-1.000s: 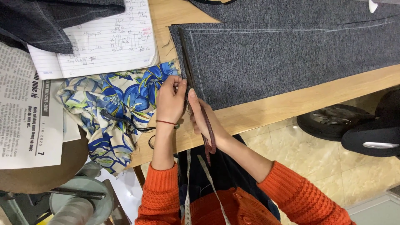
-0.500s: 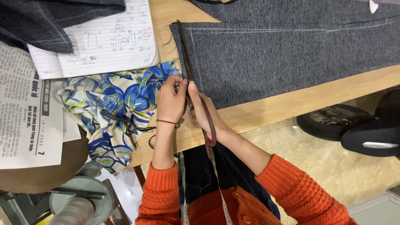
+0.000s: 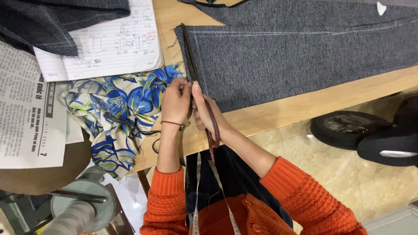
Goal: The person marks a gray fabric with chalk using a ruler as a guide, then cuts the fabric along the marked lines with scissors. The person also uses a red weight to hold the fabric in place and handles a roll of tape and newspapers on the table.
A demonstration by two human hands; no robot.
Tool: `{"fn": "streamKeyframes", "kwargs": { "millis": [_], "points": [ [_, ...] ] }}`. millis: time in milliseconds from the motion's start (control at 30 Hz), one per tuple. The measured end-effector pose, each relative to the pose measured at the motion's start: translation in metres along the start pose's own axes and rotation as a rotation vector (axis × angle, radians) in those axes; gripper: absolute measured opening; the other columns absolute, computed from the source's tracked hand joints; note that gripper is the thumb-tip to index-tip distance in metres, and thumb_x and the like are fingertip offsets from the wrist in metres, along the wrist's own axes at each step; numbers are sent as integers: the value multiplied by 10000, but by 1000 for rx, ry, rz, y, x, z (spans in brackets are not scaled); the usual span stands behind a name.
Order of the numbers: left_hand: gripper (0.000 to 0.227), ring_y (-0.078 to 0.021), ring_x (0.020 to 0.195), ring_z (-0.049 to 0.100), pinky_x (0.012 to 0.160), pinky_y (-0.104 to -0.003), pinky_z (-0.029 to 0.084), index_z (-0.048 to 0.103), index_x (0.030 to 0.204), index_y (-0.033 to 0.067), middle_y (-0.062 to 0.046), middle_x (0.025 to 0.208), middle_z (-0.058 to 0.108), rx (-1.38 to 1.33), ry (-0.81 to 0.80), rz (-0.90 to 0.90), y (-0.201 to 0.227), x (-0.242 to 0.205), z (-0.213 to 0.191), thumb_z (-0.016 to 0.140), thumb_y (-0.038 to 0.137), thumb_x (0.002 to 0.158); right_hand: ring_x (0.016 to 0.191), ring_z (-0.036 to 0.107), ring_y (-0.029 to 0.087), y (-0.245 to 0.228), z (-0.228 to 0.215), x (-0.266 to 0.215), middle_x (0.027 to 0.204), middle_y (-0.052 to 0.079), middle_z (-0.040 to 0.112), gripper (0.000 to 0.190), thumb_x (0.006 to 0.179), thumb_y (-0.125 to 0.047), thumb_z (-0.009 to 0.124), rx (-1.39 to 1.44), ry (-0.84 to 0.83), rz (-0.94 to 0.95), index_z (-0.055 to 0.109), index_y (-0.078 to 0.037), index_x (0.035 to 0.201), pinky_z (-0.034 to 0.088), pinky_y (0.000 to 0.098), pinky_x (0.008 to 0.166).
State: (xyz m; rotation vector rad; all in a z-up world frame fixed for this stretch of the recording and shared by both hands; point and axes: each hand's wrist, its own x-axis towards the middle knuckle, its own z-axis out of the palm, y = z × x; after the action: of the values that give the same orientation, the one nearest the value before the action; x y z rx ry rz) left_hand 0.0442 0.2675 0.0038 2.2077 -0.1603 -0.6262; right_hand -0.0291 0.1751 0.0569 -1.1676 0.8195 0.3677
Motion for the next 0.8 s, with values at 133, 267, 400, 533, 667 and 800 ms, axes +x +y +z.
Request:
{"fn": "streamKeyframes", "kwargs": {
  "millis": [133,267,400,533,667,800],
  "points": [
    [230,-383,993,691,904,-526,517,698,978,148,-116,933,714,18,13,-7,-4,3,3,594,353,996,412,256,-10,-2,0,5,597,-109,262,634,936,-779,345,-29,-25,-35,429,-155,866,288,164,353],
    [210,-428,1026,681,910,-555,512,705,1007,144,-146,973,734,26,8,16,-18,12,6,576,309,996,390,329,20,5,0,11,582,-83,340,642,918,-789,369,-17,28,-4,454,-156,852,304,179,339],
    [226,-450,1059,671,922,-571,501,709,1078,147,-158,1053,749,66,14,69,-42,31,19,580,314,995,429,453,70,13,-8,19,610,-30,435,687,897,-810,383,-10,35,-18,488,-132,898,394,230,351],
    [252,-454,1045,675,928,-567,500,714,1106,150,-160,1064,748,82,45,94,-38,19,14,601,356,1016,516,462,72,2,-21,1,728,3,432,801,864,-857,367,61,-1,-5,504,-79,998,379,204,420],
    [216,-393,917,692,846,-479,528,629,1194,46,-190,1051,694,32,334,330,-22,-11,21,683,200,1053,479,349,28,-6,-73,-49,673,-73,326,633,915,-764,376,53,-150,-85,446,-135,904,304,194,415],
    [370,-454,1059,493,930,-531,354,550,1197,-94,-267,1155,553,260,652,613,72,-61,47,541,271,1138,503,316,54,1,-168,-101,641,-72,305,410,1050,-476,380,-185,-132,-334,360,-189,757,264,245,449]
  ]
}}
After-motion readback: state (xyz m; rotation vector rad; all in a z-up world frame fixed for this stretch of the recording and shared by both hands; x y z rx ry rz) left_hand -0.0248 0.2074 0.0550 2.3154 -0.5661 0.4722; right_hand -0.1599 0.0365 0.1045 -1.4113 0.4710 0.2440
